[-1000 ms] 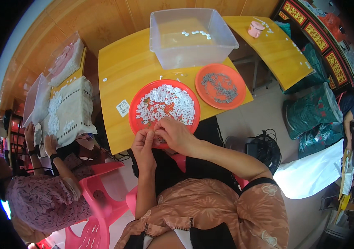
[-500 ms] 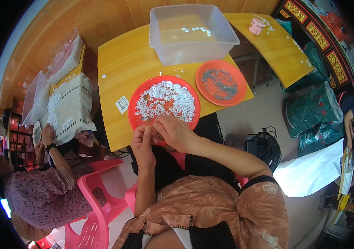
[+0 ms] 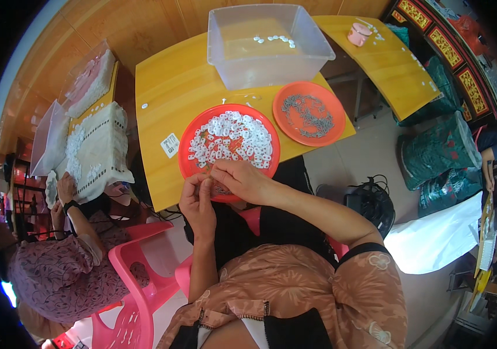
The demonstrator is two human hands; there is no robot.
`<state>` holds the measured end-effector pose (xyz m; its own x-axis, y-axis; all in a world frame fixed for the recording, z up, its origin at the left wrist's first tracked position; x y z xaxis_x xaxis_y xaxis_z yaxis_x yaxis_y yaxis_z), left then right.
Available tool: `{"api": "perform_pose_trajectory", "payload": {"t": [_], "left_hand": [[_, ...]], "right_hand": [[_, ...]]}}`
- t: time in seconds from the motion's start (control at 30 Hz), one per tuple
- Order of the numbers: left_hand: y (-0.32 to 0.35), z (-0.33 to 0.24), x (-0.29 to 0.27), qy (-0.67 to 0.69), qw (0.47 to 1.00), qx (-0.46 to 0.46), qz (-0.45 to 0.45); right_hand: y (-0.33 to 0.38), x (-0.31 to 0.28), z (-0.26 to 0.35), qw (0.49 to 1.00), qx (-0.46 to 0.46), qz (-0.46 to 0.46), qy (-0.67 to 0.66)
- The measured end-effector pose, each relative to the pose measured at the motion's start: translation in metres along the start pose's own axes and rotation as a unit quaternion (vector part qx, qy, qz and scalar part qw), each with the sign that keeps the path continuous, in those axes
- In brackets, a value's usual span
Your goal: Sort and inspect small white plastic manufacturing components from a red tray into containers.
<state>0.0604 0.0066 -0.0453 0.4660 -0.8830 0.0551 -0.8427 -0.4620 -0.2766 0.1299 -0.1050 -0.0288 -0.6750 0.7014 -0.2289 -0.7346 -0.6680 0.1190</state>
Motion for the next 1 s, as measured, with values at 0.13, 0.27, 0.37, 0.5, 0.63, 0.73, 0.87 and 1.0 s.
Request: {"api": "perform_pose_trajectory", "payload": {"t": [0.13,0.27,0.37,0.5,0.63,0.73,0.87,1.0], "left_hand": [[0.0,-0.001,-0.001,-0.017,1.0,0.003,-0.002],[0.0,0.007,-0.003,0.016,0.999,-0.028,-0.02],[-0.001,0.017,-0.003,0.117,0.988,-0.096,-0.017],[0.0,0.031,0.0,0.216,0.96,-0.18,-0.004],[0.002,0.03,0.0,0.228,0.951,-0.209,-0.015],[0.003,0.029,0.001,0.24,0.947,-0.213,0.0],[0.004,0.032,0.001,0.239,0.945,-0.221,-0.006],[0.003,0.033,-0.001,0.259,0.94,-0.223,0.001]], "right_hand": [[0.0,-0.002,0.007,0.999,-0.023,-0.018,0.035],[0.005,-0.002,0.021,0.99,-0.104,-0.065,0.07],[0.011,-0.004,0.029,0.968,-0.185,-0.122,0.121],[0.012,-0.01,0.011,0.942,-0.174,-0.125,0.258],[0.013,-0.009,0.013,0.965,-0.13,-0.114,0.196],[0.015,-0.007,0.027,0.965,-0.165,-0.12,0.162],[0.01,-0.004,0.026,0.958,-0.19,-0.126,0.173],[0.007,-0.005,0.027,0.971,-0.16,-0.13,0.122]]}}
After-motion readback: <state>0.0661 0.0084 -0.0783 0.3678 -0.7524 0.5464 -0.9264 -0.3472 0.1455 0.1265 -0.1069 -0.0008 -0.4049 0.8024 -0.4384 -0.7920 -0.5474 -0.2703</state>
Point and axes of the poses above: each hand's wrist, its own y-axis away from the middle knuckle, its own x-axis out of the palm, z = x × y, the point moved 6 cm from there along -y, towards the middle knuckle, and after that the axes turned 7 degrees about x, right-handed, at the moved point
